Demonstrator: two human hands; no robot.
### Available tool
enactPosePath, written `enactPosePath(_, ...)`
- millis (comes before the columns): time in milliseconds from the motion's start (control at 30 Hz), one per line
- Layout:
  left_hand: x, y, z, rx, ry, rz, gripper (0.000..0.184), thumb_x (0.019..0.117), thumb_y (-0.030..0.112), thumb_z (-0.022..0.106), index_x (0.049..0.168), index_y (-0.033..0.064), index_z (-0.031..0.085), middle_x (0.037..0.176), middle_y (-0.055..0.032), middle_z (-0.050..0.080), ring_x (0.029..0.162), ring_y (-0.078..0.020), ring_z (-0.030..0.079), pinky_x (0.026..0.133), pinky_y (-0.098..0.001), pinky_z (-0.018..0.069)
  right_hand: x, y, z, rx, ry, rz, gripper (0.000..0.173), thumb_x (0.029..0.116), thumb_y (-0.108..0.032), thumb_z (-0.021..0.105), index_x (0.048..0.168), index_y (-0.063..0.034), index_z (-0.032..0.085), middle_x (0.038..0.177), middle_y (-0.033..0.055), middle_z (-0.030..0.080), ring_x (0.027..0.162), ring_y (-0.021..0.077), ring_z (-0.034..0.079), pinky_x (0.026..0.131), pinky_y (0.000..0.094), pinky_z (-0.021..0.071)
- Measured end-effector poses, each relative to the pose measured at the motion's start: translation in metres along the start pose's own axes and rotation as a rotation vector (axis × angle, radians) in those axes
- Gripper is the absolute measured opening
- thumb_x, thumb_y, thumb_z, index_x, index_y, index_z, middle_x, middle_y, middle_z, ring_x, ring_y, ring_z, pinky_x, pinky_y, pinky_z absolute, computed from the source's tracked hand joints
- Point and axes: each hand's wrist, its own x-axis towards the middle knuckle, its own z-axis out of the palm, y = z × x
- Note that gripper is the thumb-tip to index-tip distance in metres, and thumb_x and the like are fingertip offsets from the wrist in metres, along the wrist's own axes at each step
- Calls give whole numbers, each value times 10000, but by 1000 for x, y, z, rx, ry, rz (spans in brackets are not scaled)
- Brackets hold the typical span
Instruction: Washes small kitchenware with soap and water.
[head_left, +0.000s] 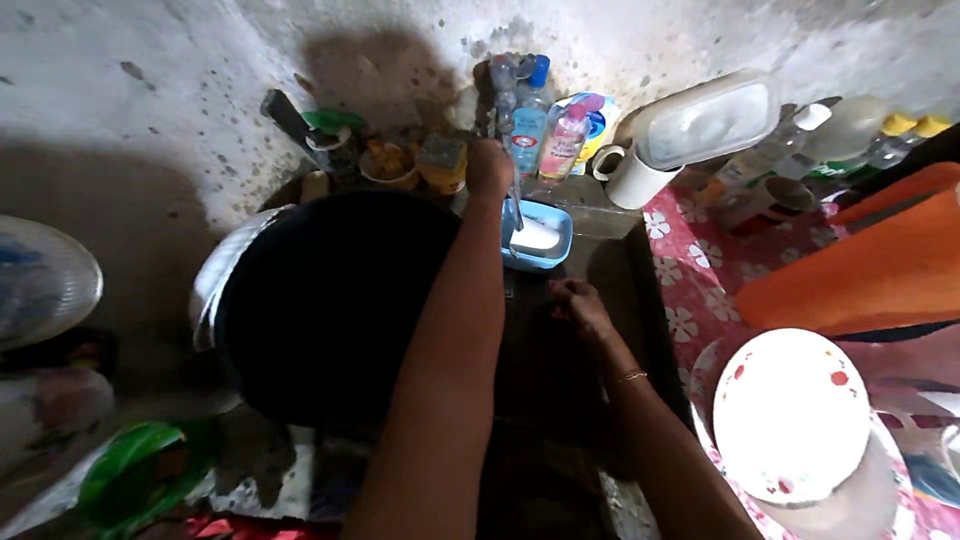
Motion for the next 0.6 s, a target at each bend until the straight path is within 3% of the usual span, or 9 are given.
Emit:
enactPosePath(233,0,2,-1,2,-5,-20,309,1043,115,518,1301,-18,623,1338,-246,607,1202,-356,637,989,-527,530,4,8,5,118,112,41,270,1121,-232,426,1081,-11,573,700,-6,474,540,90,491,544,264,504)
enactPosePath(433,1,2,0,18,-8,-14,311,1049,111,505,1310,-20,611,1345,-250,601,1212,-364,628,992,-538,520,-2,2,4,112,165,72,327,1099,-309,496,1011,-16,611,653,-18,457,521,85,483,532,260,497)
enactPosePath(500,0,1,0,11,-9,-4,306,1044,107,511,1300,-22,617,1325,-256,612,1195,-374,635,980,-552,521,-2,0,3,46,155,72,352,1118,-314,439,1094,-1,599,706,8,483,561,102,504,561,278,505)
enactPosePath(567,0,2,-1,11,-19,-14,320,1052,119,502,1320,-24,603,1342,-263,597,1208,-375,624,986,-549,515,-2,-2,0,-17,86,80,379,1132,-292,390,1302,11,542,819,49,507,631,127,528,619,305,520)
enactPosePath(600,0,3,-2,13,-18,-19,329,1057,127,502,1331,-26,598,1360,-263,588,1227,-373,617,1001,-544,512,-1,-1,-1,-35,56,76,375,1133,-277,390,1338,9,516,842,58,513,636,130,533,624,307,525)
